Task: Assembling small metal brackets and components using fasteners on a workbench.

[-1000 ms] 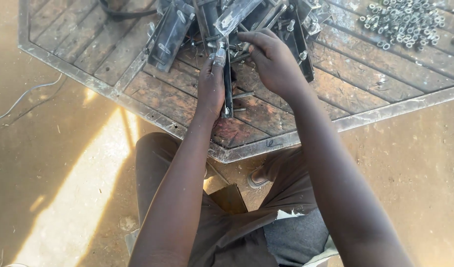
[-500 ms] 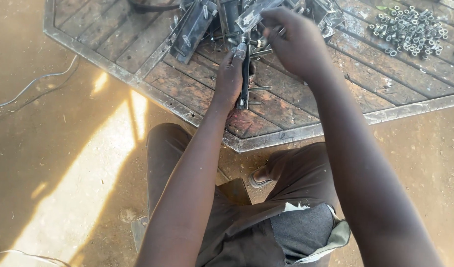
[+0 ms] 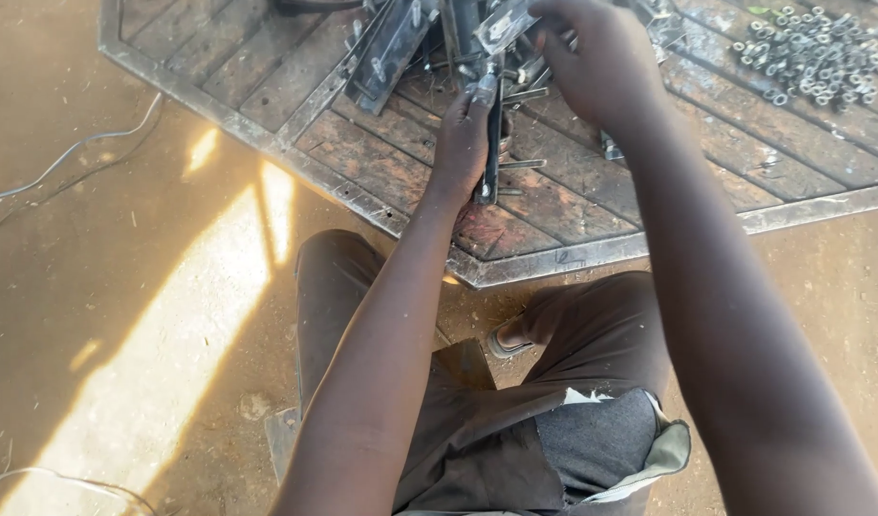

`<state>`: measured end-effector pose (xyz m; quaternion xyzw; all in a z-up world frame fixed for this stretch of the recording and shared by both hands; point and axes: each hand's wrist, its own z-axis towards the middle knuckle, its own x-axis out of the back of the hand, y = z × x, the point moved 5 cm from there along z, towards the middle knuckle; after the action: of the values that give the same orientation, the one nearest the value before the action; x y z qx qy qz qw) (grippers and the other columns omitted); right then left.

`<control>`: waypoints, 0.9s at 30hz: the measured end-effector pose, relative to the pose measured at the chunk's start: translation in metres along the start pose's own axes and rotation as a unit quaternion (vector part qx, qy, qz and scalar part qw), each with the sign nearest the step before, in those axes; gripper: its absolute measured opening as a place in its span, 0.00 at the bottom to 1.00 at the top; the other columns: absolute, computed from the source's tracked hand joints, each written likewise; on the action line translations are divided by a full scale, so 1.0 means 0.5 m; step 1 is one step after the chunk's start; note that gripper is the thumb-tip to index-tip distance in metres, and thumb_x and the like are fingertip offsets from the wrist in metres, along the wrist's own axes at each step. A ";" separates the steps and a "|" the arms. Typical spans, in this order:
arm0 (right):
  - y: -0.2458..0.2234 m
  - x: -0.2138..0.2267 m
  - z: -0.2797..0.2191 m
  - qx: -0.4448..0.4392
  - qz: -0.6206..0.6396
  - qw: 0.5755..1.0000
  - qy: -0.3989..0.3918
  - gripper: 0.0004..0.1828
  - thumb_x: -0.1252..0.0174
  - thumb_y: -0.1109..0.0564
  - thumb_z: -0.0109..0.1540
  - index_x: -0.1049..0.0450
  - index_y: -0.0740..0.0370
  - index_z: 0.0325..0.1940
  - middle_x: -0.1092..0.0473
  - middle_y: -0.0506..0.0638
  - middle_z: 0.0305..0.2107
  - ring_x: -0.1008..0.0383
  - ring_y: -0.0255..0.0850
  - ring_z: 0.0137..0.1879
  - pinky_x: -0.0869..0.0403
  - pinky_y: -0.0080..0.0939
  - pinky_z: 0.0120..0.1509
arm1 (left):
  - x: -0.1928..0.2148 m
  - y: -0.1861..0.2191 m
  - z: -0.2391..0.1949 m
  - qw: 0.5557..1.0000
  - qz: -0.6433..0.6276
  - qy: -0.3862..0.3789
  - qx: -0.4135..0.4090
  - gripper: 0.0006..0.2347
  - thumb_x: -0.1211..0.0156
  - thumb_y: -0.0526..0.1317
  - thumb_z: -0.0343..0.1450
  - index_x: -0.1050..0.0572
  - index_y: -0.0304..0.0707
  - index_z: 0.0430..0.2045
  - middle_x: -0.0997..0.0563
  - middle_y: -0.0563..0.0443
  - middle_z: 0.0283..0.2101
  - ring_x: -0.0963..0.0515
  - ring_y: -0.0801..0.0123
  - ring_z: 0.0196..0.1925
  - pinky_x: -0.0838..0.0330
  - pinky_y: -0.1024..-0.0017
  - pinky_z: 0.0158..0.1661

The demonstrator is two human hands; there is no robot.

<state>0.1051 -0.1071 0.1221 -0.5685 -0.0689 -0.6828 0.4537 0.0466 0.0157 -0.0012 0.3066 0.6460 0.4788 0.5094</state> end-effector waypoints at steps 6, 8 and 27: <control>0.054 -0.020 0.012 0.032 -0.047 0.998 0.036 0.12 0.45 0.60 0.67 0.18 0.58 0.50 0.20 0.50 0.43 0.23 0.49 0.44 0.27 0.53 0.43 | -0.010 0.011 -0.002 1.000 0.012 -0.009 -0.004 0.17 0.50 0.55 0.71 0.27 0.41 0.28 0.23 0.52 0.22 0.26 0.72 0.22 0.33 0.74 0.24; 0.035 -0.019 0.003 0.052 -0.055 0.994 0.074 0.11 0.42 0.61 0.67 0.19 0.62 0.52 0.21 0.54 0.43 0.24 0.55 0.45 0.28 0.57 0.40 | 0.000 0.006 -0.010 1.000 0.011 -0.004 0.009 0.16 0.51 0.53 0.72 0.27 0.40 0.27 0.24 0.51 0.21 0.27 0.70 0.20 0.33 0.73 0.23; 0.016 -0.013 -0.006 -0.060 0.010 0.997 -0.043 0.09 0.49 0.58 0.73 0.25 0.60 0.53 0.26 0.51 0.35 0.34 0.40 0.29 0.36 0.46 0.31 | -0.003 -0.003 0.002 1.000 0.014 -0.020 -0.015 0.18 0.49 0.58 0.69 0.28 0.42 0.28 0.23 0.52 0.22 0.27 0.74 0.20 0.34 0.75 0.23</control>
<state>0.1079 -0.1100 0.1121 -0.6238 -0.0416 -0.6565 0.4219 0.0483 0.0141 -0.0022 0.3179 0.6239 0.4893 0.5199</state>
